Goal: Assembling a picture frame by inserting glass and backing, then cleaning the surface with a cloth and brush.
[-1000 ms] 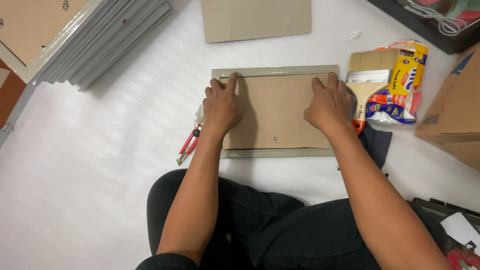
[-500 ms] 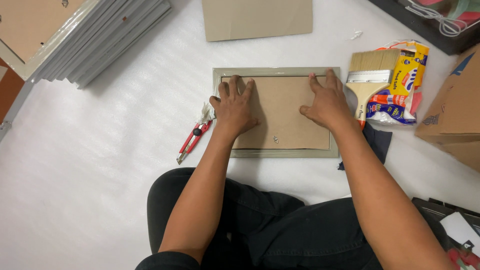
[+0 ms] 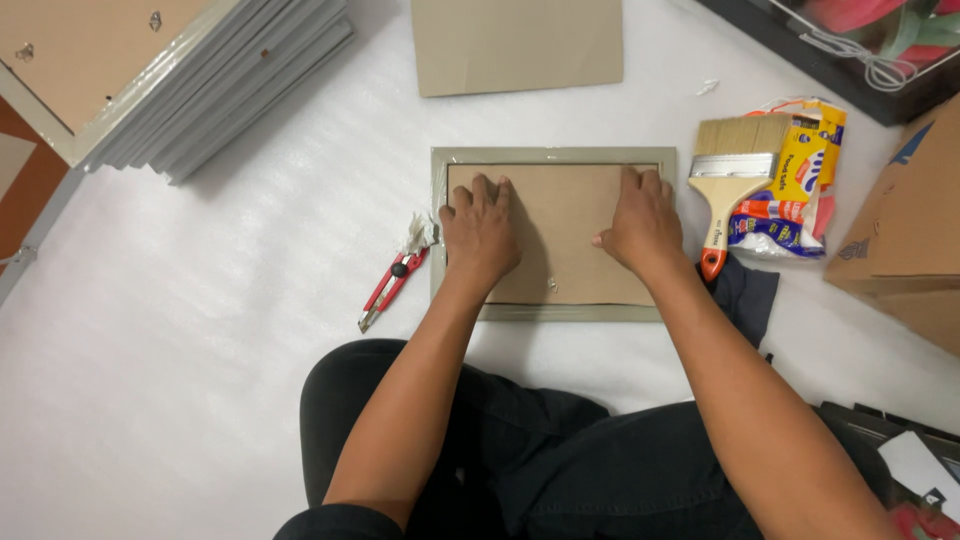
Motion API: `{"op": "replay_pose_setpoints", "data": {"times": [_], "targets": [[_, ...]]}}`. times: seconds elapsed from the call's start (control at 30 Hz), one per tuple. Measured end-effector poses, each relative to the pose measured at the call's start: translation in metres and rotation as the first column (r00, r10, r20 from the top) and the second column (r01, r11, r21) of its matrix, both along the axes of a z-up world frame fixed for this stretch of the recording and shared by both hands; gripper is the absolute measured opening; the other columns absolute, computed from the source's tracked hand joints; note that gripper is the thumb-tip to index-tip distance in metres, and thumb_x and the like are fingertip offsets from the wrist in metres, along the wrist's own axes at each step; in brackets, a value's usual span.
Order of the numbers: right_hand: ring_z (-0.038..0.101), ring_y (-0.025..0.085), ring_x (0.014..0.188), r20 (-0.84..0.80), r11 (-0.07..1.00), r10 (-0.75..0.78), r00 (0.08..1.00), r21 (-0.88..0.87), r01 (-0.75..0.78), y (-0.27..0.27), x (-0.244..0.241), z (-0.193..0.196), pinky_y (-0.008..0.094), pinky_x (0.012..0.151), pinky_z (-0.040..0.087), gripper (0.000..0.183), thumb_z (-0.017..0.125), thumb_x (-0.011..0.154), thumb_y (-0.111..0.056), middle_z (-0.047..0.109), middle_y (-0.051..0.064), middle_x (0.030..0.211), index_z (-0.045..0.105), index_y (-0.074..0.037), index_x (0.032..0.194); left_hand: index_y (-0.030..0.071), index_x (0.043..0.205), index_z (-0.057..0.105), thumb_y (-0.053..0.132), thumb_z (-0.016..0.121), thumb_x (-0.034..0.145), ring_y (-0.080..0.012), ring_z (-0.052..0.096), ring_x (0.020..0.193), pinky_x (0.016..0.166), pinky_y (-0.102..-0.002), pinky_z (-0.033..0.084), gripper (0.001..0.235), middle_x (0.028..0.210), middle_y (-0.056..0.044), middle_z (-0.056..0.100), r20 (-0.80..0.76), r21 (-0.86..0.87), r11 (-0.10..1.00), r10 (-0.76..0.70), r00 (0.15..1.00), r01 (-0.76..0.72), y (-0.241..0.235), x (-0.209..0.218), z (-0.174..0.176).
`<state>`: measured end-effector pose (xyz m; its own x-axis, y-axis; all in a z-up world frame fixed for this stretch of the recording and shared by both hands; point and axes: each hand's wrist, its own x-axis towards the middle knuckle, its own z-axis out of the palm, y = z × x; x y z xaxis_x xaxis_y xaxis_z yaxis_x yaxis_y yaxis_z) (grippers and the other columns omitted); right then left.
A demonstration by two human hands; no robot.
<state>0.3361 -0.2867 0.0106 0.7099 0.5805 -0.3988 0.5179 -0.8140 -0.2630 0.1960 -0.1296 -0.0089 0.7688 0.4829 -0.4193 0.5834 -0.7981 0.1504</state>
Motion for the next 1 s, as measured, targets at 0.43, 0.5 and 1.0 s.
{"op": "replay_pose_setpoints", "data": {"times": [0.43, 0.5, 1.0], "targets": [[0.046, 0.054, 0.129, 0.054, 0.996, 0.072, 0.996, 0.05, -0.075, -0.008, 0.01, -0.014, 0.062, 0.101, 0.05, 0.105, 0.097, 0.064, -0.015, 0.048, 0.032, 0.132, 0.042, 0.007, 0.151, 0.015, 0.16, 0.038, 0.048, 0.098, 0.055, -0.0432, 0.034, 0.149, 0.115, -0.054, 0.041, 0.125, 0.165, -0.022, 0.031, -0.126, -0.13, 0.955, -0.282, 0.951, 0.266, 0.018, -0.03, 0.083], [0.048, 0.055, 0.127, 0.076, 0.995, 0.066, 0.995, 0.075, -0.072, -0.005, 0.007, -0.01, 0.062, 0.101, 0.05, 0.104, 0.098, 0.062, -0.012, 0.05, 0.033, 0.13, 0.046, 0.008, 0.149, 0.015, 0.165, 0.023, 0.044, 0.101, 0.055, -0.0402, 0.02, 0.156, 0.123, -0.054, 0.029, 0.138, 0.171, -0.02, 0.018, -0.179, -0.15, 0.93, -0.358, 0.916, 0.334, 0.017, -0.041, 0.101], [0.047, 0.059, 0.129, 0.057, 0.997, 0.011, 0.998, 0.073, -0.015, 0.002, 0.003, -0.011, 0.066, 0.1, 0.049, 0.107, 0.096, 0.065, -0.005, 0.047, 0.038, 0.134, 0.037, 0.011, 0.153, 0.018, 0.165, 0.021, 0.067, 0.093, 0.051, -0.0394, 0.019, 0.156, 0.119, -0.058, 0.033, 0.144, 0.17, -0.019, 0.019, -0.15, -0.023, 0.912, -0.407, 0.901, 0.408, 0.023, -0.042, 0.056]]}}
